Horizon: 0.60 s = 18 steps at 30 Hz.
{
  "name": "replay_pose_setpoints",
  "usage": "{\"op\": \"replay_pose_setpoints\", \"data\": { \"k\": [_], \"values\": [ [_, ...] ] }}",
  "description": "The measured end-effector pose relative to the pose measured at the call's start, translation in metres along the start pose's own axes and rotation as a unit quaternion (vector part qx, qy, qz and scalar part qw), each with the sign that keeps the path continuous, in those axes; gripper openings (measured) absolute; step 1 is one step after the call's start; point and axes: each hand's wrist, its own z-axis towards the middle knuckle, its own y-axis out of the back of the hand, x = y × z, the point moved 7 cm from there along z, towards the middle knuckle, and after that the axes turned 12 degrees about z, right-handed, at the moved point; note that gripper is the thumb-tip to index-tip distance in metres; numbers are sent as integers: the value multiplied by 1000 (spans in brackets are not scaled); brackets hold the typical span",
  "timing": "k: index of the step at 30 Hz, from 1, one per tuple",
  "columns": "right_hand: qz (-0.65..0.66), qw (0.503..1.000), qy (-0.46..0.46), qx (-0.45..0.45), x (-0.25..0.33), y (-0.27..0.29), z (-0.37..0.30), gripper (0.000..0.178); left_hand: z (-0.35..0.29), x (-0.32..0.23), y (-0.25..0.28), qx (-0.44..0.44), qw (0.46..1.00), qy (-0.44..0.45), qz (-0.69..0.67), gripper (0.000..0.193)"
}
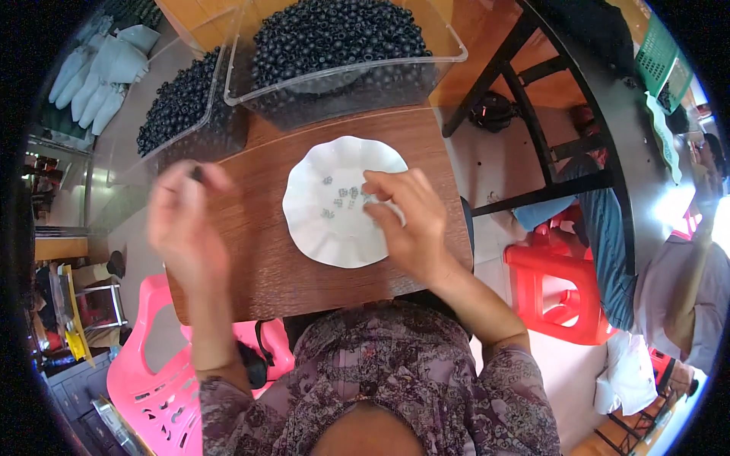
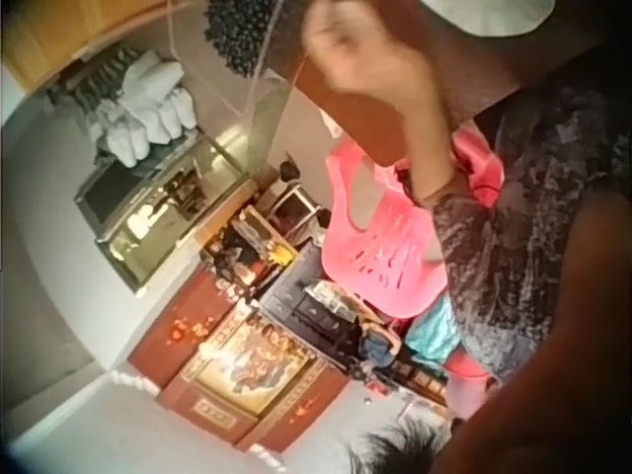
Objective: Manual assembly of small black cylindrical parts by inserting tiny white components into them.
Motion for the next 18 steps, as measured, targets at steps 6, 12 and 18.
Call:
{"op": "replay_pose_setpoints", "data": {
  "k": [6,12,18],
  "values": [
    [-59,992,25,105,-33,-17,7,28,161,25,98,-99,927,-83,352,31],
    [-130,974,41,180,-56,-59,25,23,143,14,59,-97,815,-208,533,46],
    [-177,953,53,240,-60,-70,37,23,69,-2,-3,48,892,-208,397,27]
  ]
}}
